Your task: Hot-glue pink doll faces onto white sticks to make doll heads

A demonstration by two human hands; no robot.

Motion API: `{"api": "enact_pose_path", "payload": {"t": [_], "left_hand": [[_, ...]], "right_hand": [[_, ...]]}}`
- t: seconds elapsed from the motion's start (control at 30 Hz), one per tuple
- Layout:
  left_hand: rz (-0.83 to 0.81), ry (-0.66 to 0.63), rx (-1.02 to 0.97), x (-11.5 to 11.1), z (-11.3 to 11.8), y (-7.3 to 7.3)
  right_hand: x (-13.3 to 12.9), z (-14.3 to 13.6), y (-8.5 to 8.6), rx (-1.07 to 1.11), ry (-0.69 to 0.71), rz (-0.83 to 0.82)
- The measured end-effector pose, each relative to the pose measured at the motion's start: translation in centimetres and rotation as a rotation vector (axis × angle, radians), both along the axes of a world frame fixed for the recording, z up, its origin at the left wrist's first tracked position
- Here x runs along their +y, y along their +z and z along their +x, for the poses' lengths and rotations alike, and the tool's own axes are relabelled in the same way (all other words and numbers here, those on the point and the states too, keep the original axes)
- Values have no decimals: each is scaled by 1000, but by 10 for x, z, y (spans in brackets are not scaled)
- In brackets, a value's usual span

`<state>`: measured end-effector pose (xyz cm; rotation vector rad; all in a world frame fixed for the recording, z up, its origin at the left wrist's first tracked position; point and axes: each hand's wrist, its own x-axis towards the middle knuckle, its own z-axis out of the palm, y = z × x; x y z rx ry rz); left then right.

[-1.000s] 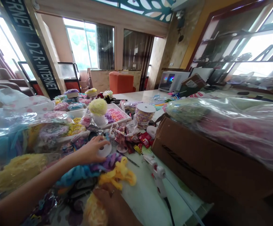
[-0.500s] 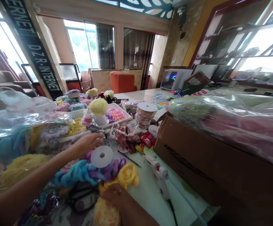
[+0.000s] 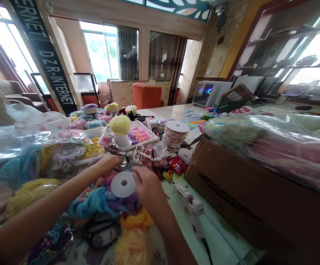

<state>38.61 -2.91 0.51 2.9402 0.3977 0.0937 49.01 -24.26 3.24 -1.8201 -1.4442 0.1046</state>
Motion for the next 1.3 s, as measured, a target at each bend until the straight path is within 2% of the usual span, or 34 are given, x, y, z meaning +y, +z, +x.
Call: {"api": "enact_pose_path", "payload": {"t": [0.1,0.2,0.3,0.4,0.5,0.57,0.7,0.83,0.9,0.97,1.03,1.1,1.17,1.23,1.3], "left_hand": [[58,72,131,0,-2,3],[100,131,183,-4,-2,2],[127,181,195,-5,-2,0],[147,215,187,-3,-1,-2],[151,230,174,0,-1,-4],[145,230,166,1,-2,-5],[121,208,116,0,-7,-4],[95,199,-6,-7,-6,9],[73,200,-128,-13,-1,19],[15,151,-327,-19,6,29],[-34,79,-489,-24,12,34],[-49,68,-546,-26,14,36],[-47,163,-553,-25,9,35],[-48,302,-544,-22,-1,35],[-59,395,-503,-21,-13,34]], "right_hand": [[62,15,8,-218,-30,-143],[115,27,1,-289,15,-254],[146,32,-18,-363,-25,-378],[159,32,-38,-410,-85,-440],[163,34,-51,-406,-127,-443],[162,41,-52,-367,-160,-421],[148,68,-41,-225,-263,-305],[127,89,-23,-54,-305,-110],[120,86,-13,28,-229,-33],[115,73,-4,109,-87,14],[113,57,3,177,62,40],[111,46,7,199,135,32],[107,46,7,168,82,1],[103,53,1,125,-57,-20],[99,62,-11,42,-208,-118]]}}
